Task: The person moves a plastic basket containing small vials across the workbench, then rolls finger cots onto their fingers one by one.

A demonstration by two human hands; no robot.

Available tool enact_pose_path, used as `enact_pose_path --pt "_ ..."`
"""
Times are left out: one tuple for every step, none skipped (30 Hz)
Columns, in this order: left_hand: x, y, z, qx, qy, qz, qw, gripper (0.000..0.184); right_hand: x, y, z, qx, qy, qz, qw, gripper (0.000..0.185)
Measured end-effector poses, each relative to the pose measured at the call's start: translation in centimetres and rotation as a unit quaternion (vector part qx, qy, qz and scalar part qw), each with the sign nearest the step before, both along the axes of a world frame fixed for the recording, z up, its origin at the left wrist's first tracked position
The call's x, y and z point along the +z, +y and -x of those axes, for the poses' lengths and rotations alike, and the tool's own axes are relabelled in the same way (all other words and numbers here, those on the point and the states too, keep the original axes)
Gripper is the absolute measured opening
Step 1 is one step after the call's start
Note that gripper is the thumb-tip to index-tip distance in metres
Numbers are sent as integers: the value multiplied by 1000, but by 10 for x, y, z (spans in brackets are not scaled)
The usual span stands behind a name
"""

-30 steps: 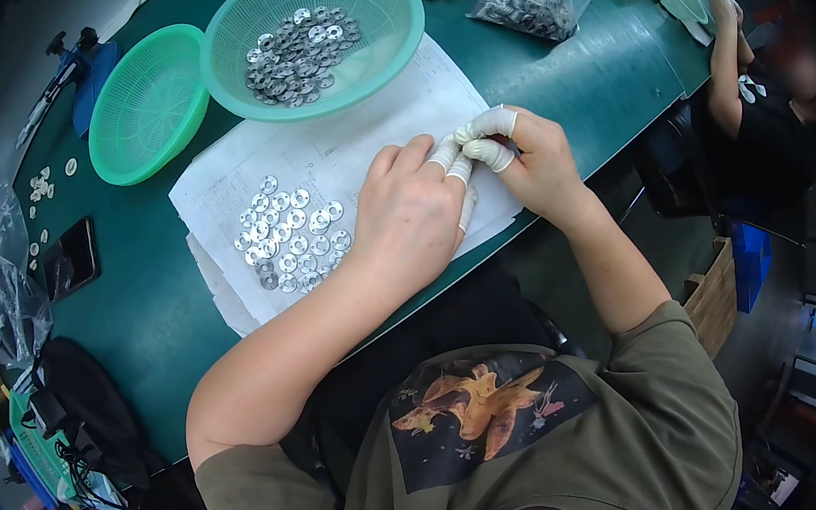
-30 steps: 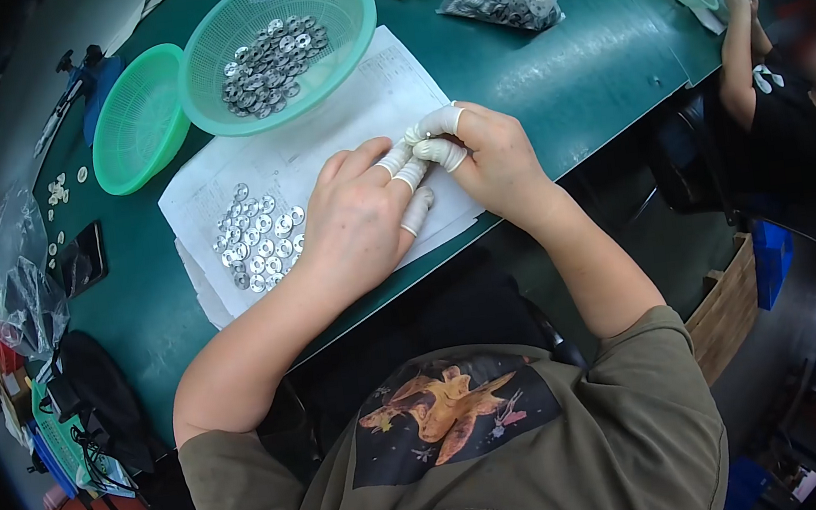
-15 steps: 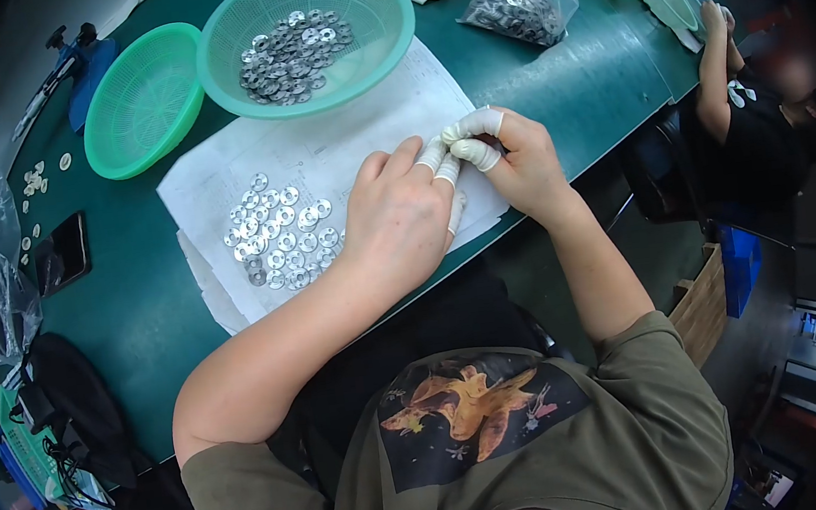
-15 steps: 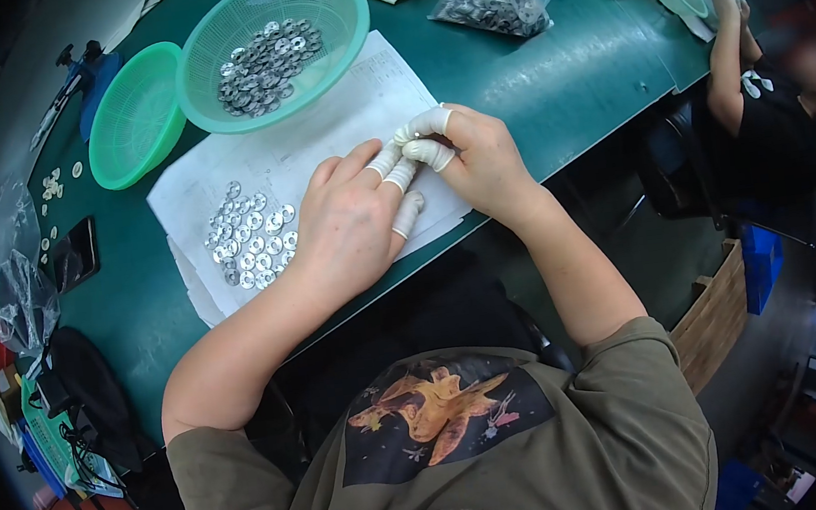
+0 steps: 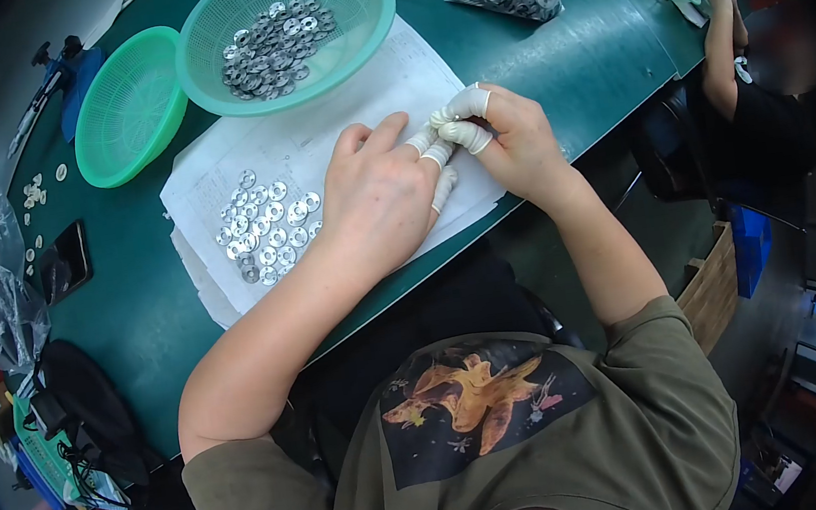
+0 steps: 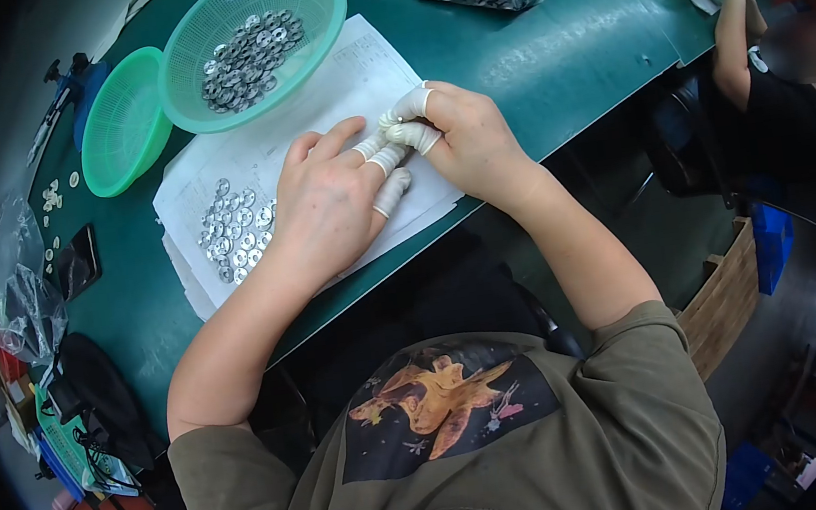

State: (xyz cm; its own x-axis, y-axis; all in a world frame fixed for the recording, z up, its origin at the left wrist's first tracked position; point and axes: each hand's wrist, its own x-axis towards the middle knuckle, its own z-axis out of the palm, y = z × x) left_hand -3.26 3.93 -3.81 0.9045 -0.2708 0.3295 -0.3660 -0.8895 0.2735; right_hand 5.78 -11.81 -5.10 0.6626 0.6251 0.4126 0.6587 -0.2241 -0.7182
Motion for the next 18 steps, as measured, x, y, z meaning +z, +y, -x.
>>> enact_pose_path --pt "1 1 -2 -3 13 -17 1000 27 0 0 -1 4 -15 5 1000 8" --pt "2 2 -3 -9 28 -34 999 26 0 0 -1 6 -29 10 1000 7" --pt "1 0 -3 -11 30 -38 999 26 -1 1 -3 4 -27 6 1000 7" --pt "-4 -3 -4 -12 -22 -17 1000 19 -1 2 -6 4 -29 6 1000 6" --pt "-7 -6 -5 -16 -73 5 997 16 -2 1 -6 3 -31 8 999 6" --pt "-9 -8 -5 -22 -72 3 997 16 -3 2 -5 -3 -30 6 1000 6" --pt "-11 -11 -5 -24 -81 -11 996 14 -6 5 -2 -26 -58 2 998 7" --pt "-12 -14 -6 -24 -92 -24 995 11 -7 7 0 -47 -88 0 995 7" --pt "-14 -17 -8 -30 -90 -25 995 11 -5 9 -1 -52 -85 -1 995 7" --pt "-17 -20 -7 -21 -107 -24 994 10 -3 11 -2 -54 -54 12 997 7" --pt "-17 -21 -9 -10 -131 -25 991 8 -1 13 -5 -55 -28 23 998 8" --pt "-17 -21 -10 -17 -129 -27 991 8 -3 14 -6 -61 -26 20 998 8" --pt "-16 -22 -8 -16 -126 -31 991 8 -6 14 -5 -53 -68 13 996 7" --pt "-15 -22 -8 -12 -128 -35 991 8 -7 13 -5 -43 -114 6 993 7" --pt "-15 -22 -8 -16 -127 -37 991 8 -7 10 -5 -47 -113 4 992 7" --pt "-16 -22 -8 -11 -133 -34 990 8 -8 4 -4 -43 -78 -10 996 7" --pt "-16 -22 -8 -6 -142 -31 989 8 -8 0 -4 -39 -44 -25 998 7" --pt "-15 -22 -8 -12 -142 -32 989 8 -8 2 -2 -44 -45 -27 998 7"
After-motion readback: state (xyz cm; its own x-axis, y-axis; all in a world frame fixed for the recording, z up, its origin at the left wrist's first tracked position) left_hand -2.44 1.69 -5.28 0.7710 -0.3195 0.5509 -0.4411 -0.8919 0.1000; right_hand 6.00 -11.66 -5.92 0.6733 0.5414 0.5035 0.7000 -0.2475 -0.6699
